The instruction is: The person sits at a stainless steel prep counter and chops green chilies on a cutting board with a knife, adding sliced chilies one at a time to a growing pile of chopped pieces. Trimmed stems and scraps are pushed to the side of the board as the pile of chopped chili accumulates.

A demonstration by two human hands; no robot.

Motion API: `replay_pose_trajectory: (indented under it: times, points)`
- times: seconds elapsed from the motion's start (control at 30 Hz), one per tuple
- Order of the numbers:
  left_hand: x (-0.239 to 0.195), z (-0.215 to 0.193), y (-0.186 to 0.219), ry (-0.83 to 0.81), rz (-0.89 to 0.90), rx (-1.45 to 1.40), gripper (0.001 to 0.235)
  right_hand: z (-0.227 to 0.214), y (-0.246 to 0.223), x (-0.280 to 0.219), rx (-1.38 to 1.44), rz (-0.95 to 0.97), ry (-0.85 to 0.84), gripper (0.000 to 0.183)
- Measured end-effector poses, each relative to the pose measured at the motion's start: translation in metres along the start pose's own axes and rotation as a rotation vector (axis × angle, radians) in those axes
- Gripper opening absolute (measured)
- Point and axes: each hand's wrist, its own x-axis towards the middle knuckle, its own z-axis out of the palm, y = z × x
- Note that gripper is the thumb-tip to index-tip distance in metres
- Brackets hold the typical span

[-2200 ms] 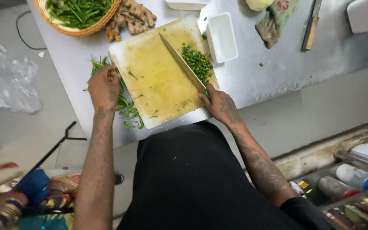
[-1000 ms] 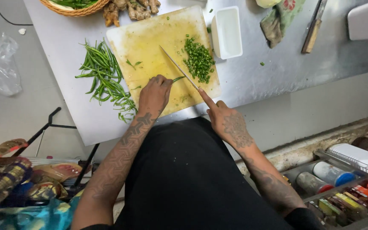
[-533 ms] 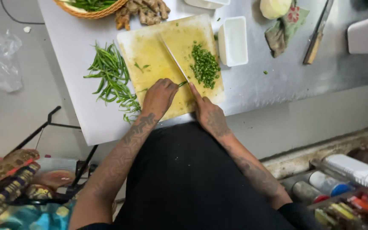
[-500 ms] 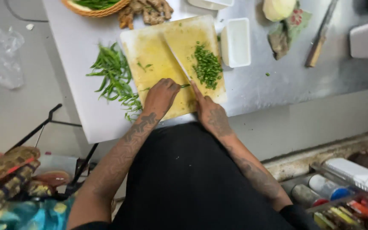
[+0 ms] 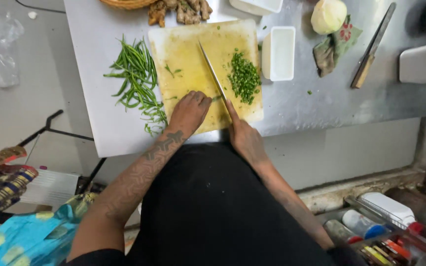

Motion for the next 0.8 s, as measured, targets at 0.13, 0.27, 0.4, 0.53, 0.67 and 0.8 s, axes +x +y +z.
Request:
replay_pose_trajectory:
  times: [0.13,0.27,0.4,0.53,0.67,0.8]
  points:
    - [-0.005,0.004,0.000,0.007,0.002,0.008,0.010,-0.010,-0.014,0.010,0.047,-0.018,0.054,0.076]
    - [-0.001,0.010,-0.005,0.024,0.027,0.011,0.013,-0.001,-0.005,0.005,-0.038,0.006,-0.005,0.077]
    - [-0.002,0.001,0.006,0.032,0.003,0.054,0.013,0.006,-0.001,0.007,0.010,-0.157,0.167,0.077]
    - [0.001,-0.001,0.001,0.060,-0.002,0.041,0.014,0.003,-0.002,-0.001,-0.078,-0.124,0.123,0.074]
    - [-0.009,0.003,0.002,0.076,0.026,0.092,0.014,0.011,-0.009,0.004,-0.059,-0.111,0.120,0.075]
    - [-0.008,0.007,0.004,0.082,0.090,0.219,0.017,0.002,-0.013,0.002,-0.057,-0.018,0.016,0.079]
